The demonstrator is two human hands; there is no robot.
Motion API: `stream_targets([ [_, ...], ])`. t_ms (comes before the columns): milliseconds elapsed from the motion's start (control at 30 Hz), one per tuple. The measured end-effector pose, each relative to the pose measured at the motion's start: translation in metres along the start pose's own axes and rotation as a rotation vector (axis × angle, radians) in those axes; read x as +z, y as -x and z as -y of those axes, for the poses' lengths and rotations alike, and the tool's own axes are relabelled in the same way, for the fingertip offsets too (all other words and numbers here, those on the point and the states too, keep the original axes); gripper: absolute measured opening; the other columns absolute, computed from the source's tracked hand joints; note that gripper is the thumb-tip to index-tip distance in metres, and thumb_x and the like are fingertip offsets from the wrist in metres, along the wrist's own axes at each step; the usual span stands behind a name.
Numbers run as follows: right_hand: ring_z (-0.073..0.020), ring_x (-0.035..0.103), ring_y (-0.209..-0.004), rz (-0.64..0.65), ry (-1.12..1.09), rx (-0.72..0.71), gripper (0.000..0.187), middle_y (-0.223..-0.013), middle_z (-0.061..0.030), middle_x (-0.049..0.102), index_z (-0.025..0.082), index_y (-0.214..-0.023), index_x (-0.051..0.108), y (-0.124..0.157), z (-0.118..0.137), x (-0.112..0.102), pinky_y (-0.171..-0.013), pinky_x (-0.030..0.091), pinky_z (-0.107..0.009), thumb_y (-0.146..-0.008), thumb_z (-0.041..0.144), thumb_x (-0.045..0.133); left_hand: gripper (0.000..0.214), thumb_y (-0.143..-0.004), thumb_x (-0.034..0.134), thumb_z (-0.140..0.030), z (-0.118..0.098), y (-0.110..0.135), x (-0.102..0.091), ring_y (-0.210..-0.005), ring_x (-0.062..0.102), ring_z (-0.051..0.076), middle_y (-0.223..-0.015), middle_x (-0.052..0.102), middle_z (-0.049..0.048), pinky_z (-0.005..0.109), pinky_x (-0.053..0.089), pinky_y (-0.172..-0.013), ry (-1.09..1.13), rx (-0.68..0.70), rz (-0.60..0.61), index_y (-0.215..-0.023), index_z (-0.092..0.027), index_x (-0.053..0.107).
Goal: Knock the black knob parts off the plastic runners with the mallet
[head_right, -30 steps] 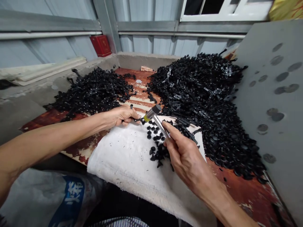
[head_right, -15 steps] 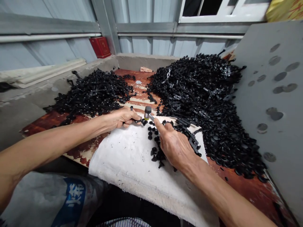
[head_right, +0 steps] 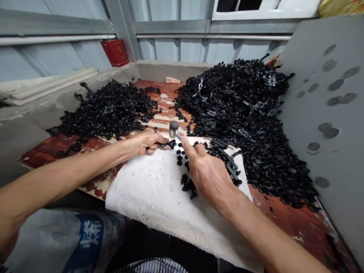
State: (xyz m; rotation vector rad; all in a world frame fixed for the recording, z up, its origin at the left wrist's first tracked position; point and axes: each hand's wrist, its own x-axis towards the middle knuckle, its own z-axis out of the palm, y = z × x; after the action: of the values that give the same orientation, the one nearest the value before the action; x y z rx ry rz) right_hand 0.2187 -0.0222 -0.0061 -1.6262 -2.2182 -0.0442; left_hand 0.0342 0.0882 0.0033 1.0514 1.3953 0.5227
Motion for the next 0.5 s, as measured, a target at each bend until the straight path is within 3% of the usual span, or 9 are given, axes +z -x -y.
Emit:
stream_targets([
  [67,-0.0121,0.039,-0.044,0.037,-0.019,-0.022,0.060,-0.075,-0.0055,0.058,0.020,-0.139,0.052,-0.001,0.003,-0.002,-0.042,0.027,-0.025,-0.081,0.011,0.040,0.016,-0.077,0.064,-0.005,-0.001,0.003,-0.001,-0.027,0.027,0.000,-0.050,0.064,0.0042,0.016,0.014,-0.031,0.007,-0.010,0.019,-0.064,-0.011,0.058],
  [133,-0.0126,0.042,-0.048,-0.041,-0.179,0.003,0.056,-0.075,-0.0048,0.058,0.022,-0.135,0.056,-0.002,0.003,-0.007,-0.044,0.032,-0.025,-0.082,0.014,0.042,0.014,-0.079,0.063,-0.005,-0.004,0.006,-0.003,-0.028,0.030,0.001,-0.054,0.066,0.0051,0.016,0.017,-0.030,0.022,-0.029,0.059,-0.066,-0.010,0.059],
  [233,-0.0122,0.042,-0.047,-0.200,-0.593,0.223,0.048,-0.067,0.0002,0.053,0.024,-0.132,0.057,0.001,-0.001,-0.015,-0.041,0.035,-0.024,-0.085,0.026,0.048,0.016,-0.082,0.059,-0.005,-0.006,0.013,-0.005,-0.030,0.039,0.002,-0.058,0.067,0.0054,0.015,0.025,-0.031,0.127,-0.046,0.146,-0.067,-0.010,0.060],
  [333,-0.0100,0.039,-0.041,-0.221,-1.014,0.482,0.050,-0.065,0.0047,0.052,0.027,-0.130,0.055,0.007,-0.007,-0.018,-0.032,0.031,-0.021,-0.080,0.037,0.059,0.020,-0.083,0.057,-0.003,-0.003,0.017,-0.001,-0.032,0.045,0.003,-0.053,0.064,0.0032,0.016,0.034,-0.033,0.279,-0.050,0.141,-0.064,-0.010,0.058],
  [500,-0.0080,0.040,-0.043,-0.215,-1.348,0.633,0.059,-0.065,0.0069,0.054,0.026,-0.126,0.055,0.014,-0.011,-0.018,-0.030,0.033,-0.017,-0.071,0.038,0.072,0.017,-0.082,0.059,-0.002,0.005,0.018,0.013,-0.032,0.046,0.003,-0.052,0.065,0.0030,0.016,0.037,-0.035,0.369,-0.079,0.052,-0.067,-0.008,0.060],
])
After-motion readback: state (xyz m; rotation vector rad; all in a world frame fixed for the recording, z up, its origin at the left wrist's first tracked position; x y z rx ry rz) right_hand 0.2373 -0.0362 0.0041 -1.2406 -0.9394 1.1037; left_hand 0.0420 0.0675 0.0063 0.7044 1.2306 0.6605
